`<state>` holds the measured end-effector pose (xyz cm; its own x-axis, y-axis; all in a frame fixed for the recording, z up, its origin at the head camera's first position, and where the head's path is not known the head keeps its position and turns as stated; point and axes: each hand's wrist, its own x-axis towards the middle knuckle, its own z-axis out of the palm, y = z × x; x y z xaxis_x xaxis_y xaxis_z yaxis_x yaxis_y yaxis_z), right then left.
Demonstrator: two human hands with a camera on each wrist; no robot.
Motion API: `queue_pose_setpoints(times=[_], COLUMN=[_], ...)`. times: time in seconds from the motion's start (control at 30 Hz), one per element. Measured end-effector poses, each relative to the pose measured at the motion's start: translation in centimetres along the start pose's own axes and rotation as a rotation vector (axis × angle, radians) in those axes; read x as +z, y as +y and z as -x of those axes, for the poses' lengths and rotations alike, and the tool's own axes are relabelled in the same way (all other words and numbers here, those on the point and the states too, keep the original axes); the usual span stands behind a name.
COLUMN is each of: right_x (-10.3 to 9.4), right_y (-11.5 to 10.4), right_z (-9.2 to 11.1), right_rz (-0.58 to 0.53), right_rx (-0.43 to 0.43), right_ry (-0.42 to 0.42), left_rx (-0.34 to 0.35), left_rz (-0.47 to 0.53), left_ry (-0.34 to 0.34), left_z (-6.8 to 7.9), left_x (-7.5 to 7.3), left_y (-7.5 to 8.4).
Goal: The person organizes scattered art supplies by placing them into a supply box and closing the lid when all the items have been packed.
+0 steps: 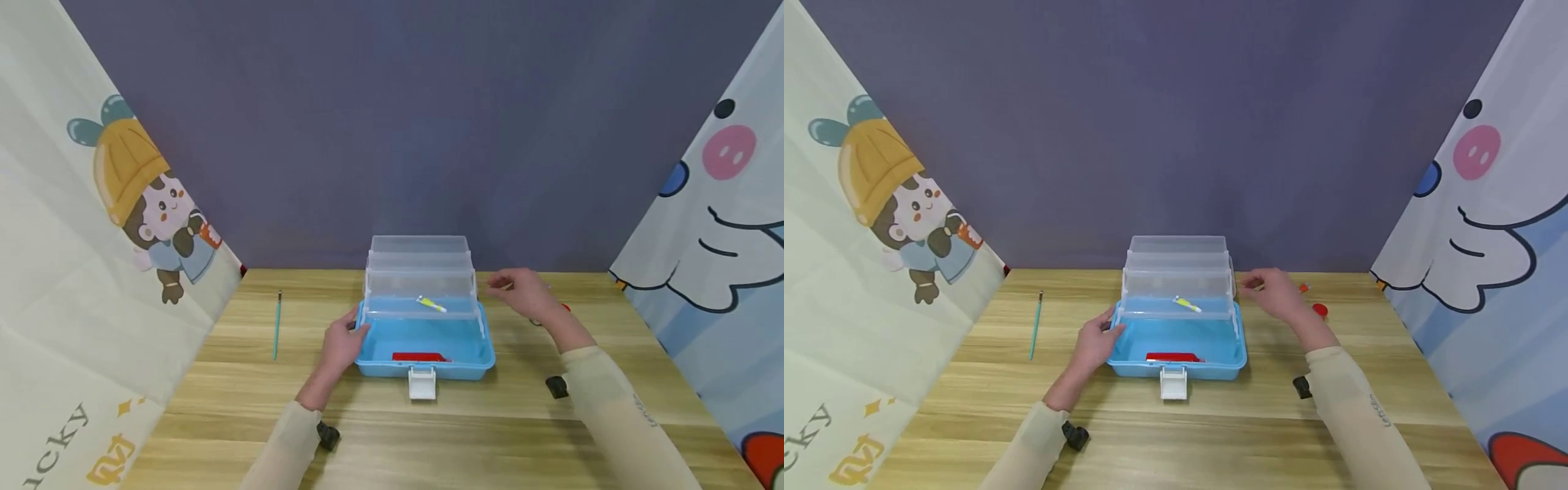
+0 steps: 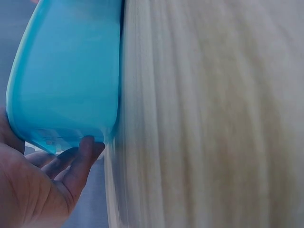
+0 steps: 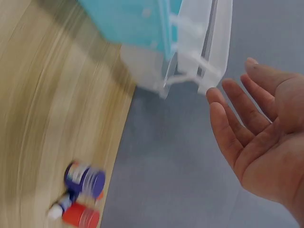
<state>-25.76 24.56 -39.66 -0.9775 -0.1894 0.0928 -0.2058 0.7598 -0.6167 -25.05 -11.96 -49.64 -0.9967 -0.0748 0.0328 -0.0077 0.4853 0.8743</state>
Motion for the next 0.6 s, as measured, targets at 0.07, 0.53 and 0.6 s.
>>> queue_pose_setpoints(times=[0.07, 0.53, 0.6], right_x=[-0.7, -4.4, -4.8], right_y=[0.9, 4.2, 4.8], right_z=[0.2, -0.2, -0.6], right_rz=[0.017, 0.199, 0.220], right_rx=[0.005, 0.041, 0.059], right_ry=[-0.001, -0.024, -0.044], left_rx=[-0.005, -0.010, -0.012], left_rz=[-0.006, -0.002, 0.003], left_ry=[0.007, -0.001, -0.006], left_z=[0.0, 0.0, 0.0], left_x=[0.0, -0.7, -0.9], left_y=[0.1, -0.1, -0.1])
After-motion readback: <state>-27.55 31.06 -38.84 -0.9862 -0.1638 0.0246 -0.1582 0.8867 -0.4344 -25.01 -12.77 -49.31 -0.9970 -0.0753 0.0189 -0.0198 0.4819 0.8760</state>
